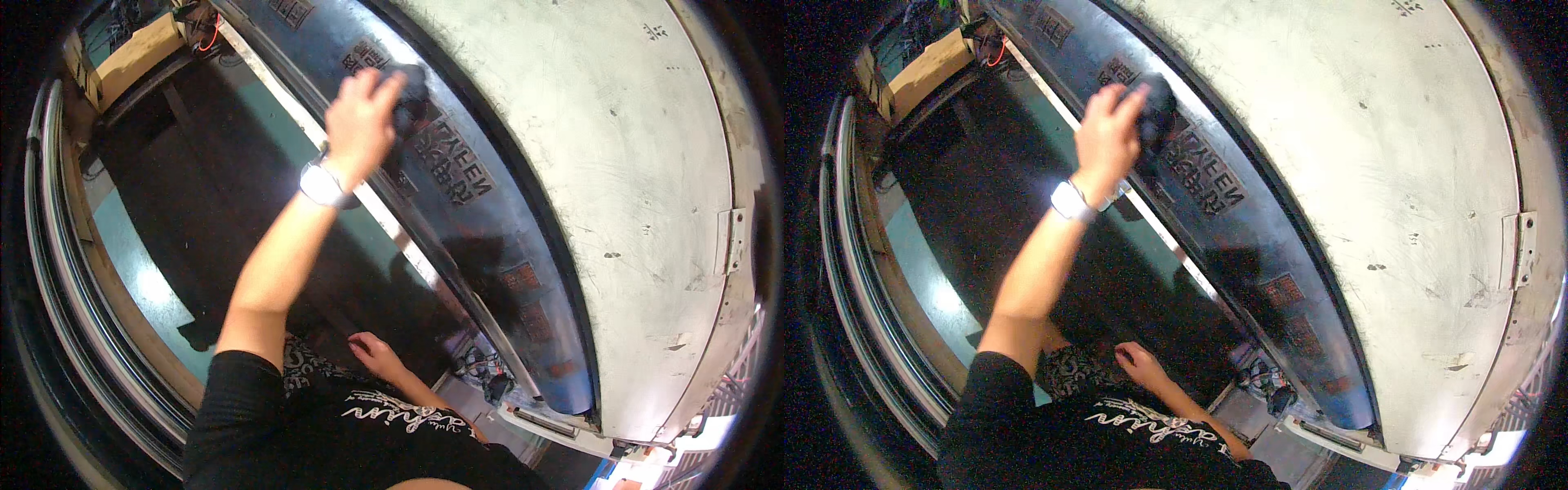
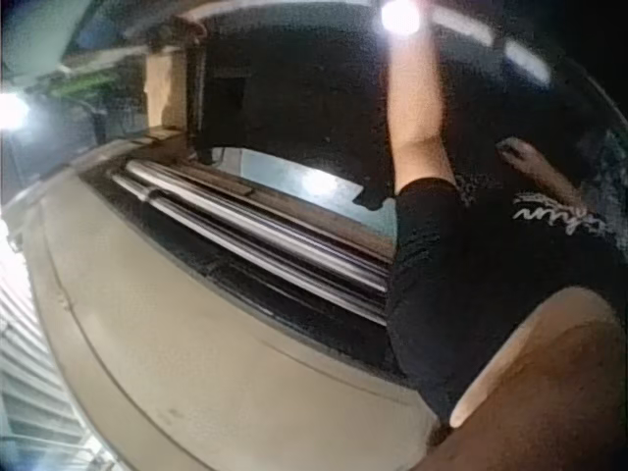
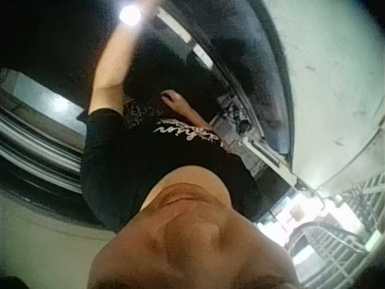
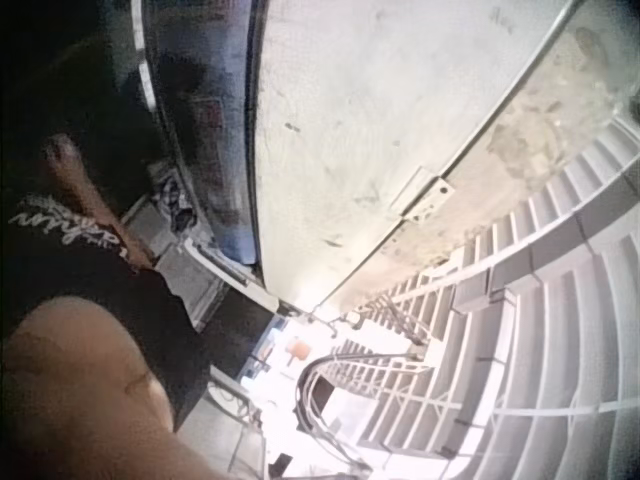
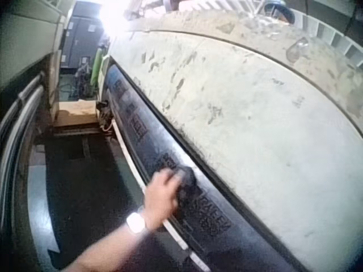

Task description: The person wipes a large, curved, reflective surface with a blue cloth. They use both hands to rub the surface in circular and linear motions, occasionally adjusting the cloth's position. The task involves cleaning or polishing the surface, which appears to be part of a larger machine or vehicle.

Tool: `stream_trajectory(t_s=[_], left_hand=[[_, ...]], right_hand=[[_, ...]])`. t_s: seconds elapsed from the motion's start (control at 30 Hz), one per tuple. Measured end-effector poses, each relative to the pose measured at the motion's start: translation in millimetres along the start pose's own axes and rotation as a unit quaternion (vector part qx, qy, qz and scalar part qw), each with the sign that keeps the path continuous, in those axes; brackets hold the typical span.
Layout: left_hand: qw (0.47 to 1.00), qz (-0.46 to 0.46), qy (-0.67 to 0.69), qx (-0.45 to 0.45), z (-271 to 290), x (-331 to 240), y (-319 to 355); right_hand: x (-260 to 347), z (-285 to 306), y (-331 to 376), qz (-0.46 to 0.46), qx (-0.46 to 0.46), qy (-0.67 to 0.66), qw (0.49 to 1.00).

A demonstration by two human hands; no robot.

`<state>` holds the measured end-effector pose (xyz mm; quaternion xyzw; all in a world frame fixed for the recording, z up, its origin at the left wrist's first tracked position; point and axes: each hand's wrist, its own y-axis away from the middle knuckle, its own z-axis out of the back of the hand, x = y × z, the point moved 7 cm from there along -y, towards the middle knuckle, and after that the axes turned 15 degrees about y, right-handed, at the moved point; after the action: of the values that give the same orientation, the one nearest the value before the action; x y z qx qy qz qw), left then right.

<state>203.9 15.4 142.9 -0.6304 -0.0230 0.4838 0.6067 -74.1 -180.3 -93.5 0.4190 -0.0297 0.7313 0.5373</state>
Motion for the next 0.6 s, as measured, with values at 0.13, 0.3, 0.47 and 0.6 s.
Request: stream_trajectory(t_s=[0.13,0.3,0.47,0.6], left_hand=[[0.989,-0.047,0.109,0.091,-22,-64,37],[0.963,0.024,0.196,0.185,-9,-48,32],[0.921,0.044,0.322,0.215,2,-36,43],[0.817,0.281,0.491,0.108,16,2,73]], right_hand=[[1,-18,-5,0.034,0.039,0.028,0.998],[19,-8,-14,0.048,0.039,-0.006,0.998],[-3,30,-15,-0.018,-0.012,-0.115,0.993],[41,129,-27,0.029,-0.216,-0.145,0.965]])
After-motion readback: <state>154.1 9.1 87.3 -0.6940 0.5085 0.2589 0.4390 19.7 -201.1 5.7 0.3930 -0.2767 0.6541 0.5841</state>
